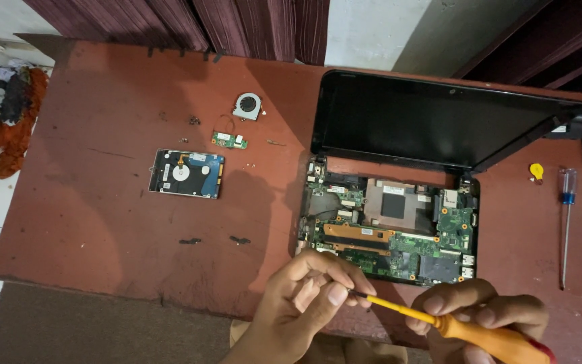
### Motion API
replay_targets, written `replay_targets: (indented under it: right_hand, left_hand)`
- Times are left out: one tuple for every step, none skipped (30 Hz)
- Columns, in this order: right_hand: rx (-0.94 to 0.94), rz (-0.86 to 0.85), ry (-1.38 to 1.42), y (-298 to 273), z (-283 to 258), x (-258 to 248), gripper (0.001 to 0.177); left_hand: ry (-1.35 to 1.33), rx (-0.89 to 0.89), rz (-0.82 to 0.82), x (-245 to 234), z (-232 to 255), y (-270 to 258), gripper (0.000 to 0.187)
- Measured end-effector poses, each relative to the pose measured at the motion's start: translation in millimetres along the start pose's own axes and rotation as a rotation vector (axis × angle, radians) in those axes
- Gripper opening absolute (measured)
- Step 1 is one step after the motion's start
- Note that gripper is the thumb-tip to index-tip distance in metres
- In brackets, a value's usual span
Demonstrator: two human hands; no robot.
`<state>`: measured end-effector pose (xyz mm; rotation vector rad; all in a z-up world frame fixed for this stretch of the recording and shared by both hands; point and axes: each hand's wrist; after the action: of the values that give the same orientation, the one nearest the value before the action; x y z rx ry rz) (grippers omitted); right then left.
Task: The person uses a screwdriver to remove screws from the motherboard of a disassembled laptop. They then remove the motherboard from the laptop chassis and place it on the table.
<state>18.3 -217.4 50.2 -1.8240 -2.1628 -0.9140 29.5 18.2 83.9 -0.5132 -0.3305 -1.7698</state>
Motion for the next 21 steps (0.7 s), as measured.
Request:
replay_targets:
  right_hand:
    - [0.0,-0.006,-0.009,0.4,-0.6,-0.6,0.024]
    - [0.002,-0.011,-0.019,0.3,-1.4,-1.0,0.024]
    - [0.002,-0.011,-0.02,0.4,0.2,1.0,0.024]
    - [-0.021,0.006,0.003,0.5,1.8,3.0,0.024]
    - [-0.043,0.023,0.025,0.6,3.4,5.0,0.025]
    - [-0.042,0.023,0.025,-0.6,2.5,3.5,0.025]
    - [-0.023,0.027,0.012,-1.7,1.6,2.0,0.025]
    - [-0.006,0.031,-0.003,-2.7,0.7,0.4,0.024]
    - [-0.005,0.031,-0.003,-1.9,0.7,-1.0,0.024]
    - [-0.009,0.017,-0.021,-1.6,0.5,-2.3,0.025]
    - [-0.012,0.002,-0.039,-1.2,0.4,-3.5,0.025]
    - [-0.012,0.002,-0.039,-0.9,0.4,-3.9,0.025]
    - [-0.01,-0.006,-0.03,-0.6,0.5,-4.4,0.025]
    - [-0.007,-0.012,-0.021,-1.0,0.1,-4.7,0.025]
    - [-0.005,-0.011,-0.022,-1.2,-0.1,-4.3,0.025]
    - [-0.002,-0.012,-0.008,-1.1,0.0,-4.0,0.024]
    - [0.002,-0.014,0.006,-1.0,0.1,-3.6,0.024]
    - [0.003,-0.014,0.006,-1.6,0.4,-2.1,0.024]
    - [0.001,0.003,-0.013,-2.2,0.7,-0.6,0.024]
    - [0.0,0.021,-0.032,-2.9,1.0,1.0,0.024]
    - [0.002,0.022,-0.032,-3.0,3.6,3.8,0.024]
  left_hand:
    - [-0.015,-0.005,0.002,-0.2,-1.5,0.0,0.017]
    - [-0.031,-0.011,0.005,-0.2,-3.1,-0.2,0.017]
    - [-0.032,-0.01,0.005,-0.2,-2.6,0.1,0.017]
    - [-0.033,-0.032,0.005,-0.2,-2.1,0.3,0.019]
    - [-0.033,-0.053,0.006,-0.3,-1.7,0.5,0.021]
    - [-0.034,-0.053,0.007,-0.5,-2.4,0.0,0.021]
    - [-0.043,-0.058,0.006,-0.6,-3.1,-0.4,0.02]
    - [-0.051,-0.061,0.004,-0.8,-3.9,-0.5,0.019]
    - [-0.052,-0.061,0.004,-1.0,-2.9,-0.3,0.019]
    - [-0.054,-0.1,0.009,-1.2,-1.8,-0.4,0.02]
    - [-0.056,-0.14,0.014,-1.4,-0.7,-0.6,0.021]
    - [-0.056,-0.14,0.015,-1.3,-0.7,-0.3,0.021]
    - [-0.042,-0.117,0.016,-1.2,-0.8,0.0,0.02]
    - [-0.029,-0.097,0.018,-0.9,-0.9,-0.2,0.019]
    - [-0.031,-0.099,0.018,-1.0,-1.2,-0.2,0.019]
    - [-0.025,-0.086,0.016,-1.3,-1.4,-0.2,0.02]
    - [-0.02,-0.073,0.015,-1.6,-1.6,-0.1,0.021]
    - [-0.021,-0.074,0.016,-0.9,-1.6,-0.2,0.021]
    - [-0.043,-0.031,0.003,-0.2,-1.7,-0.2,0.016]
    - [-0.064,0.012,-0.009,0.6,-1.6,-0.3,0.012]
    - [-0.065,0.011,-0.008,1.2,-2.5,-0.5,0.012]
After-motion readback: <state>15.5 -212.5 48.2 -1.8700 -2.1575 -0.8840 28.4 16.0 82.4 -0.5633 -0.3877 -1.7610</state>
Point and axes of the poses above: each hand's wrist, its own y-axis towards the middle knuckle, its own x-axis out of the palm, z = x × y, and after that the axes turned 5 degrees about y, right-handed
